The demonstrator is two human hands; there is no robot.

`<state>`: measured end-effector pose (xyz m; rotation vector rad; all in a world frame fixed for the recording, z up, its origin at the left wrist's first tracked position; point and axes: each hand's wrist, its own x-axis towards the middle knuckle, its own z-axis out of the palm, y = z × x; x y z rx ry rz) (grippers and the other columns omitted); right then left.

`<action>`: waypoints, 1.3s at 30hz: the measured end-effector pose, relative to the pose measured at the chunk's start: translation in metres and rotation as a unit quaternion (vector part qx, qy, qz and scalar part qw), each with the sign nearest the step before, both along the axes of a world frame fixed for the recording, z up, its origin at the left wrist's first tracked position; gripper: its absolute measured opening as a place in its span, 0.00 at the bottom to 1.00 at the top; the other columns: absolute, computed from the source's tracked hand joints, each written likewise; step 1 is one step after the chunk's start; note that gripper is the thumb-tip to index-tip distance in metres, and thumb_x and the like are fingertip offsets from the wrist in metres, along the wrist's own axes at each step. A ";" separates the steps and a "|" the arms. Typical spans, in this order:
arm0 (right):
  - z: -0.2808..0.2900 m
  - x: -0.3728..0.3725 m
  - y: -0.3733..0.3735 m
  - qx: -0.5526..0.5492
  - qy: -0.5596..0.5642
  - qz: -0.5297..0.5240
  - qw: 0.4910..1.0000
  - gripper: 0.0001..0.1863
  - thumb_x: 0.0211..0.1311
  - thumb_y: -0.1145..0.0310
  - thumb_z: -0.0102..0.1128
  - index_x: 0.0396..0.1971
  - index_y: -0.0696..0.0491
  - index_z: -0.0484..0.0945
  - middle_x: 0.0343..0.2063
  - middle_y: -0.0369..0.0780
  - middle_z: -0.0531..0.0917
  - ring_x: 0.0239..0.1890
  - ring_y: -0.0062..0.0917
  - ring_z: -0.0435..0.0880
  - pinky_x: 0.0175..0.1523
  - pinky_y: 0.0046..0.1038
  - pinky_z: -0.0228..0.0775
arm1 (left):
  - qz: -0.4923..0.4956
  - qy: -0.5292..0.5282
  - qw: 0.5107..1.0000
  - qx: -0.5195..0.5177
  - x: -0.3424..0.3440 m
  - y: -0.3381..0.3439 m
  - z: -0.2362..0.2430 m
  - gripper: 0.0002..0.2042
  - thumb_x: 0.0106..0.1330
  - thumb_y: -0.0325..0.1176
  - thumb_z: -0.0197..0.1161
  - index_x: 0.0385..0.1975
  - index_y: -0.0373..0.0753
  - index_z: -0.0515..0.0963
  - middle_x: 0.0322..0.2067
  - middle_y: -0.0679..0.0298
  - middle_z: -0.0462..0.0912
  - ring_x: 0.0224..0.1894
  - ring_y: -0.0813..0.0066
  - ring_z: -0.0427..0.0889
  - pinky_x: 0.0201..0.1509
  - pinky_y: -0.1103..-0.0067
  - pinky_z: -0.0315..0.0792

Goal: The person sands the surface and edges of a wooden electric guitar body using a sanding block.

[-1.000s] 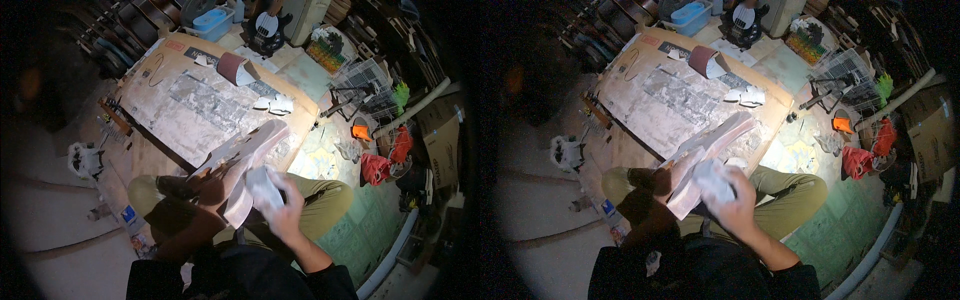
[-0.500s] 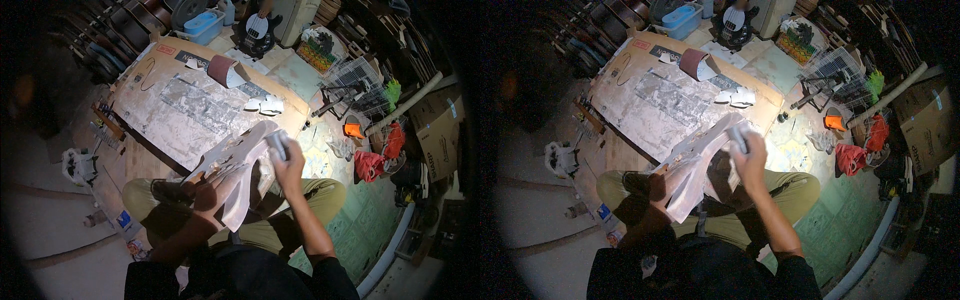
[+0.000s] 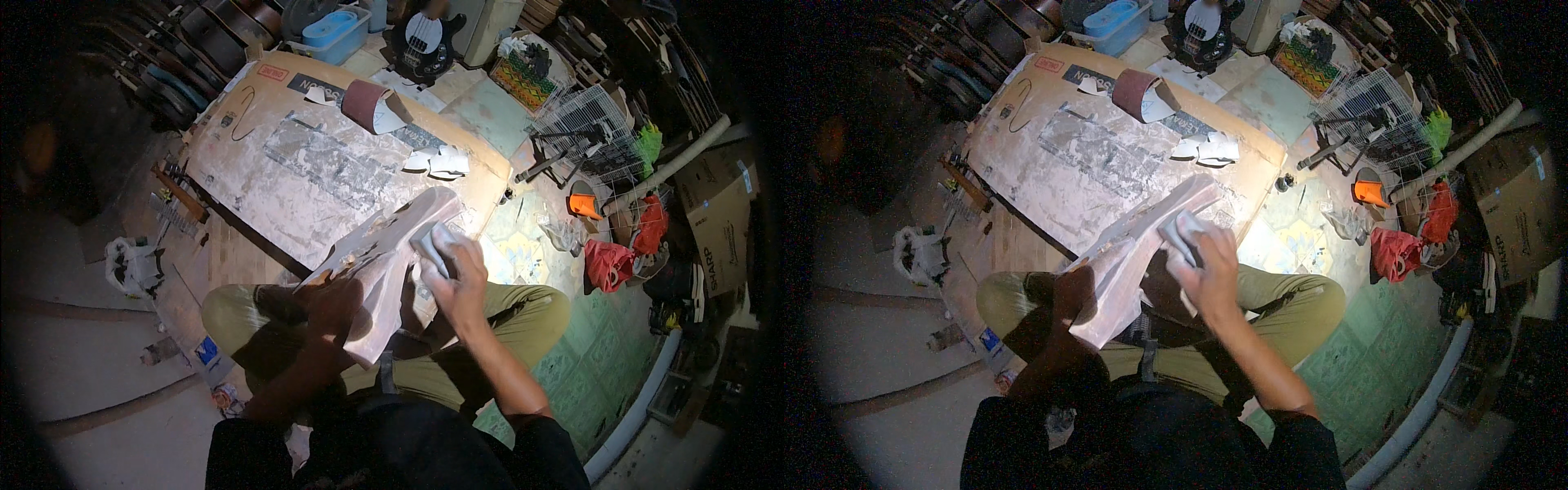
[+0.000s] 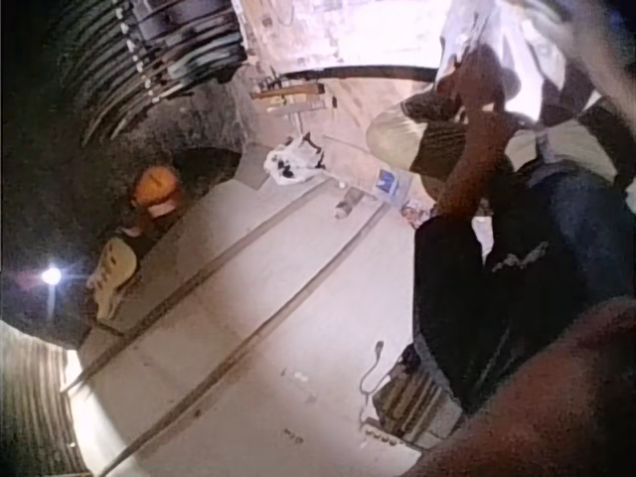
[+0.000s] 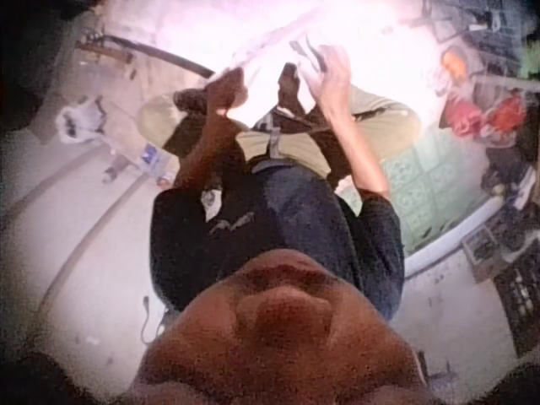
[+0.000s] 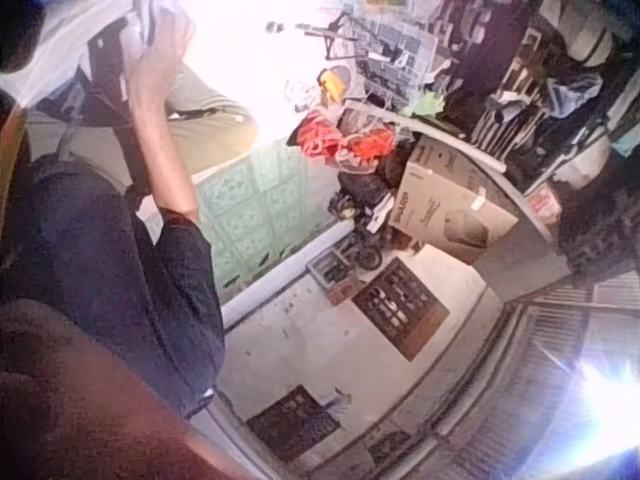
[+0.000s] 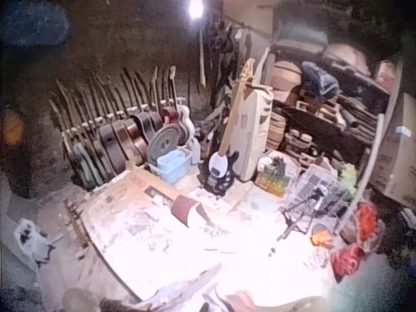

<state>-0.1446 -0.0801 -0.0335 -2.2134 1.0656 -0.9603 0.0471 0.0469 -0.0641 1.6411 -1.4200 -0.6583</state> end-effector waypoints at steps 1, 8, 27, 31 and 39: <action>0.004 0.007 0.014 0.121 -0.080 0.001 0.989 0.22 0.47 0.74 0.70 0.47 0.59 0.80 0.43 0.48 0.82 0.44 0.37 0.80 0.52 0.32 0.71 | 0.004 0.002 1.000 0.001 0.002 0.001 -0.001 0.17 0.63 0.36 0.61 0.49 0.37 0.75 0.39 0.56 0.81 0.39 0.62 0.82 0.42 0.72 0.75; 0.012 0.004 0.007 0.023 -0.003 0.014 1.000 0.21 0.48 0.75 0.70 0.46 0.60 0.80 0.44 0.46 0.82 0.46 0.31 0.81 0.54 0.28 0.71 | 0.028 0.097 0.995 0.005 -0.003 0.000 -0.029 0.15 0.67 0.41 0.59 0.44 0.35 0.76 0.32 0.59 0.81 0.30 0.67 0.82 0.32 0.75 0.75; 0.011 0.001 0.014 0.180 -0.109 0.023 0.977 0.22 0.48 0.73 0.71 0.46 0.58 0.81 0.45 0.46 0.83 0.48 0.38 0.81 0.55 0.33 0.71 | 0.026 0.340 0.921 0.188 0.007 0.008 -0.012 0.36 0.62 0.49 0.62 0.64 0.29 0.64 0.48 0.49 0.79 0.44 0.61 0.82 0.45 0.68 0.79; 0.021 0.006 0.017 0.137 -0.079 0.022 0.987 0.23 0.47 0.74 0.71 0.47 0.58 0.81 0.45 0.46 0.83 0.49 0.39 0.80 0.55 0.33 0.71 | 0.044 0.114 0.992 0.040 -0.013 -0.008 0.016 0.22 0.59 0.41 0.62 0.45 0.34 0.66 0.35 0.52 0.76 0.34 0.60 0.81 0.37 0.68 0.75; 0.020 0.005 0.023 0.158 -0.096 0.022 0.983 0.23 0.46 0.75 0.71 0.47 0.58 0.81 0.44 0.47 0.83 0.46 0.37 0.80 0.54 0.33 0.71 | -0.023 0.177 0.974 0.137 0.006 0.007 -0.020 0.33 0.66 0.46 0.57 0.65 0.29 0.62 0.51 0.49 0.77 0.45 0.62 0.82 0.51 0.70 0.78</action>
